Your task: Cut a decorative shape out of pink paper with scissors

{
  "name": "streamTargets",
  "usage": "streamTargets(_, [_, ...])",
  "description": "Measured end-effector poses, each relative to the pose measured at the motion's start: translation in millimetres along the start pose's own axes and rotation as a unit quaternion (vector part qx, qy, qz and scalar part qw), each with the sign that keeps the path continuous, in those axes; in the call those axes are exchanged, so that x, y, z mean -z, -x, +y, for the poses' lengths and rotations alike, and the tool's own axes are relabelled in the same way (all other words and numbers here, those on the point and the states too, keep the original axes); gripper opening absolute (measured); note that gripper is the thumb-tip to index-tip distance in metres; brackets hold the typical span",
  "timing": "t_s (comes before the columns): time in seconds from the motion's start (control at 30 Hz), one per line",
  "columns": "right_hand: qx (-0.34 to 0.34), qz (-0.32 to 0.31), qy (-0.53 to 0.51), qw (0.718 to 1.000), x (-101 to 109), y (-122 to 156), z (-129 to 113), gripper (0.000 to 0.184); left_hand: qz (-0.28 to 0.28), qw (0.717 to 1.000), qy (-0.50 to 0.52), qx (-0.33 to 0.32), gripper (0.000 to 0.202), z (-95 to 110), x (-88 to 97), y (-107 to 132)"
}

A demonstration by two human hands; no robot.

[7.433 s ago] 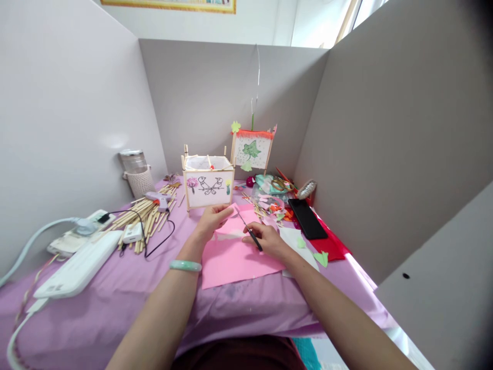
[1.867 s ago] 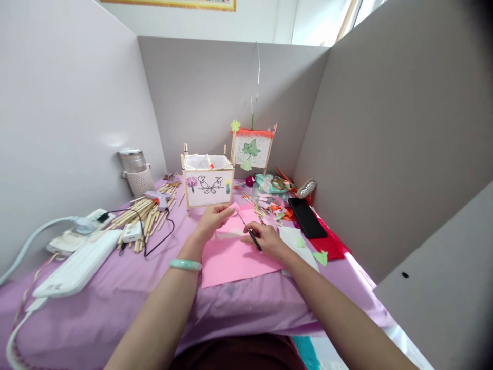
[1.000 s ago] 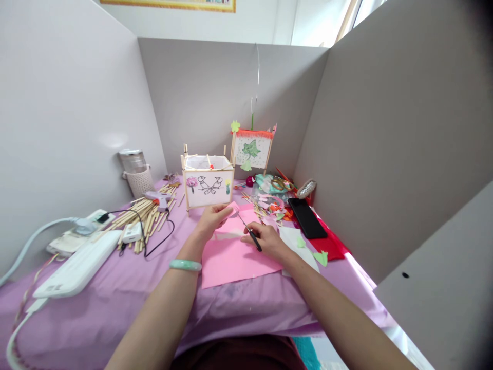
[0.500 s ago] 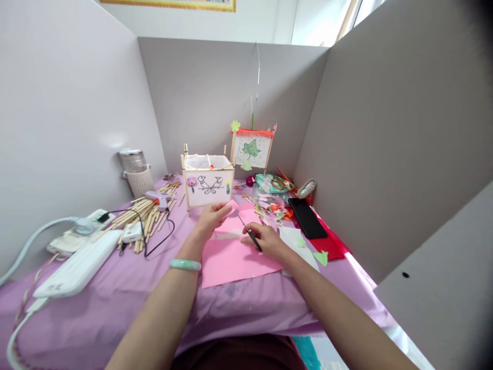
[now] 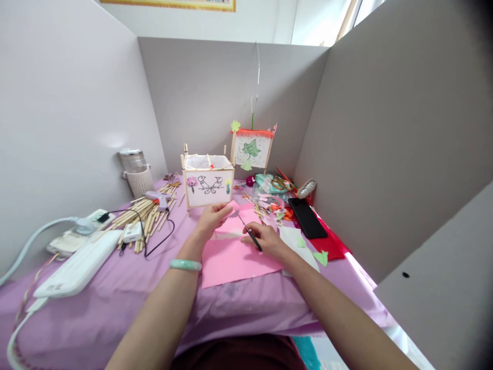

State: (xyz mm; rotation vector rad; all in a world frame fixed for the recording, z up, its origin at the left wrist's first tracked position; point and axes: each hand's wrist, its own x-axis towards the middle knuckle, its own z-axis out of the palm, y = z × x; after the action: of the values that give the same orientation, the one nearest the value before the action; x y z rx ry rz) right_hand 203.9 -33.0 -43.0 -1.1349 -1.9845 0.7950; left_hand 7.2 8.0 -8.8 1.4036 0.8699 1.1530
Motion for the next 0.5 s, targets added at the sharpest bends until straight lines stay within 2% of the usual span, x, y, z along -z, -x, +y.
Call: streamTargets(0.5, [0.006, 0.008, 0.009, 1.0, 0.0, 0.1, -0.7, 0.029, 0.004, 1.0, 0.0, 0.003, 0.036, 0.7, -1.1, 0.3])
